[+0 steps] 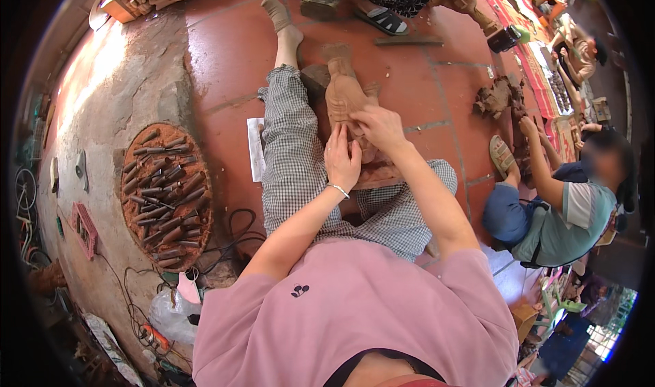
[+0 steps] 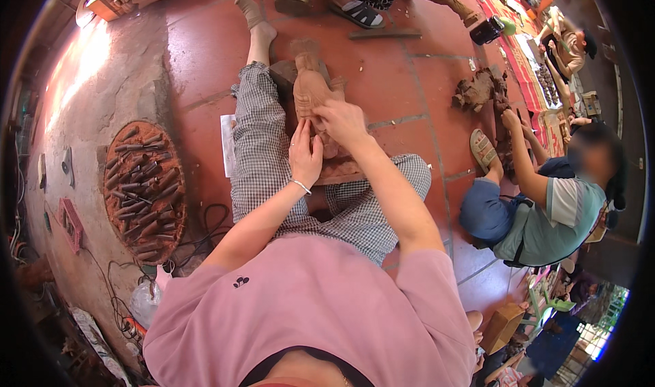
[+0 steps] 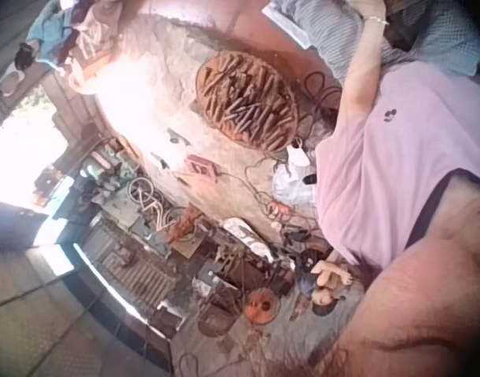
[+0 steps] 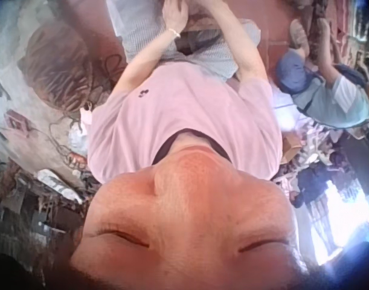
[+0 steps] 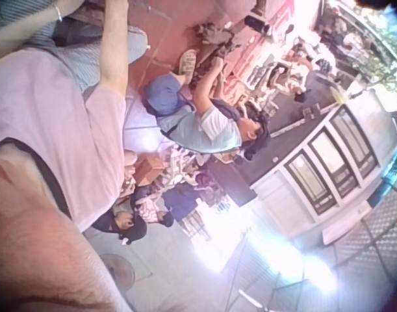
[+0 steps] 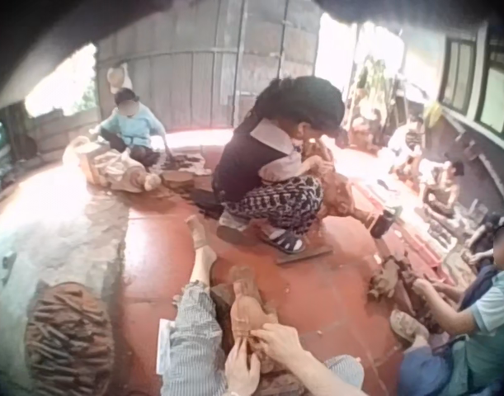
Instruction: The person sits on the floor and carves a wooden figurine using a small carving tool. They hold the wood steady with one hand while shaping details with the other, occasionally rotating the piece to access different angles.
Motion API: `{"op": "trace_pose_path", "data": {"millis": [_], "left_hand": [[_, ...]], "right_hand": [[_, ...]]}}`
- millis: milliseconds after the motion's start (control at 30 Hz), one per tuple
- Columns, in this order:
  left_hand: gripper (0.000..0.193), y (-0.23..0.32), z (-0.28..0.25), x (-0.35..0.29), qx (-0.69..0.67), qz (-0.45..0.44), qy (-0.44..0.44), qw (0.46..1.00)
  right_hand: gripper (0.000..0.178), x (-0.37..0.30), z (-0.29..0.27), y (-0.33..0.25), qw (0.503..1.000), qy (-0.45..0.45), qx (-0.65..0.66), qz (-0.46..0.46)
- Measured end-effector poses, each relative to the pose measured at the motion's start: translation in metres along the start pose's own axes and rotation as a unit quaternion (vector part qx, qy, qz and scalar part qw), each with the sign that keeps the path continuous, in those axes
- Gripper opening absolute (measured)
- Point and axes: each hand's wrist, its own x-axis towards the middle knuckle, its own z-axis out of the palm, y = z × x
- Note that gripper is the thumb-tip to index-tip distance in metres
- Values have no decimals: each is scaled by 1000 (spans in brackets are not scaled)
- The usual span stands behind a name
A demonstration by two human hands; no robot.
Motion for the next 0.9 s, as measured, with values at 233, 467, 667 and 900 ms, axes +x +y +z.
{"op": "trace_pose_path", "data": {"millis": [233,467,667,900], "left_hand": [[52,4,2,-1,12,-3,8,1000],[53,0,3,0,9,-6,16,1000],[54,3,3,0,-8,-11,16,1000],[53,-1,6,1,-14,-1,29,999]], "right_hand": [[14,0,4,7,999,14,-31,14],[11,-15,-2,2,1000,-5,19,8],[12,8,11,2,999,-1,10,48],[14,-10,0,1,998,-22,37,41]]}}
